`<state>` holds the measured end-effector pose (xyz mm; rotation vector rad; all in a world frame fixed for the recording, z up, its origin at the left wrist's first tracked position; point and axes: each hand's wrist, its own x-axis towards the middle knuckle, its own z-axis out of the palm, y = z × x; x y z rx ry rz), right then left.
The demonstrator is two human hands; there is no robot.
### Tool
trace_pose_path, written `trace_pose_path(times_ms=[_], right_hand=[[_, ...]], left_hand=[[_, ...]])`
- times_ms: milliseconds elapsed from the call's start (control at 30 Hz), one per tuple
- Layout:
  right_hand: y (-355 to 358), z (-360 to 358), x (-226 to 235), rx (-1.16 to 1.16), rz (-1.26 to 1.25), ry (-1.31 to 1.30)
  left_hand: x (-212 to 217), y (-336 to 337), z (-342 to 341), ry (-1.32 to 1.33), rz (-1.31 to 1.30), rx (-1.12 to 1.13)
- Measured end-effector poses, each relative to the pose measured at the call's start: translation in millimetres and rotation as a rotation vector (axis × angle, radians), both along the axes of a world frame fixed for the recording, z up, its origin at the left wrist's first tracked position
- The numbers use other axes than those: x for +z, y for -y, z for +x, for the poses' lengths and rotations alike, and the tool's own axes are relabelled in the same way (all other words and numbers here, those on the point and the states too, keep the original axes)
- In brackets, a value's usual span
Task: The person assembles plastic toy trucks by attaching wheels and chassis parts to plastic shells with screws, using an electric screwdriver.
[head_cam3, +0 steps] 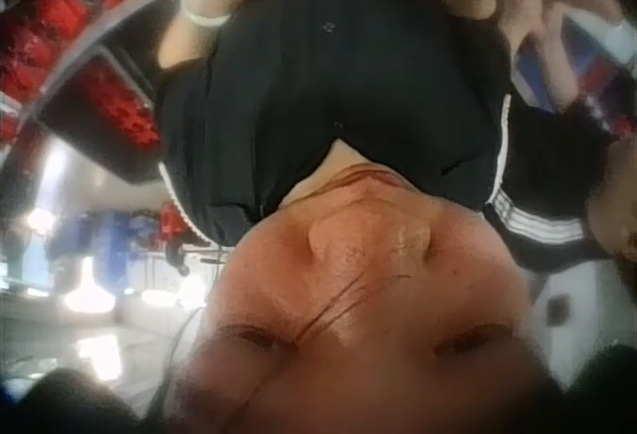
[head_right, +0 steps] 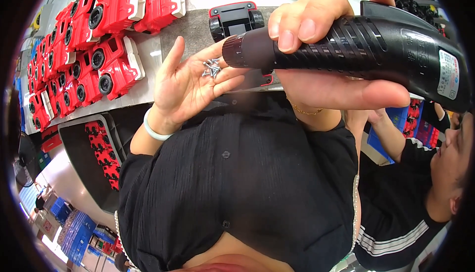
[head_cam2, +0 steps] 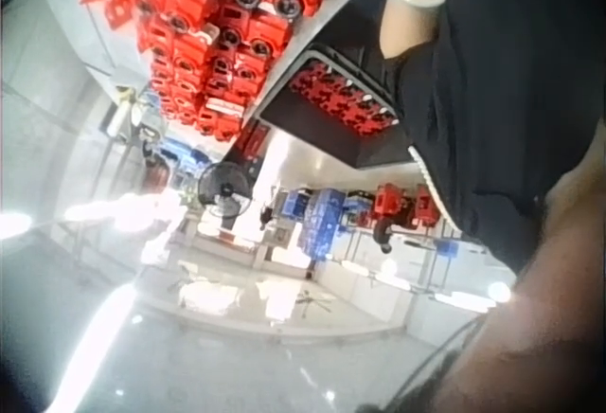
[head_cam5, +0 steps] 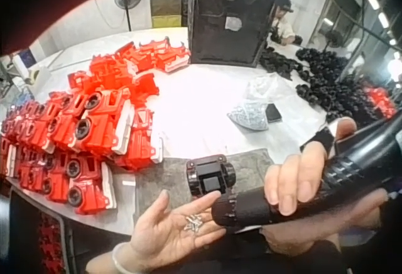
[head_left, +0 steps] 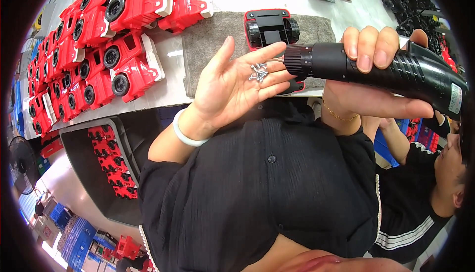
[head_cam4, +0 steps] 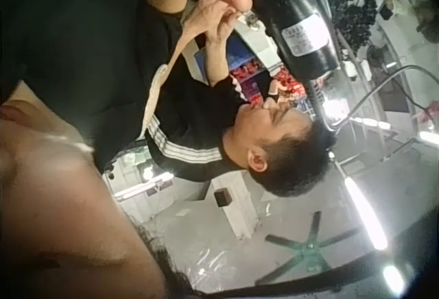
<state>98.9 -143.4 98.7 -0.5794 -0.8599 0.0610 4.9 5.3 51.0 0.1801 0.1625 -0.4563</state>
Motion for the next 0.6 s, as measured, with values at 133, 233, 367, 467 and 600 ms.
trace_pose_path(times_ms=[133, 233, 367, 467, 600], right_hand=[[-2, 0, 0, 0.008, -0.021, -0.001], [-2, 2, -2, 0.035, -0.030, 0.012], [7, 5, 3, 0.009, 0.009, -0.010], [7, 3, 7, -0.015, 0.017, -0.066], [11, 4, 8, 0.056, -0.012, -0.020]], left_hand=[[3, 2, 2, -0.020, -0.009, -0.003], [2, 3, 3, -0.017, -0.019, 0.007], [-7, 0, 0, 0.028, 0.175, 0.001], [-7, 0, -1, 0.033, 0.302, 0.037], [-23, -2, -1, 0.166, 0.175, -0.028]])
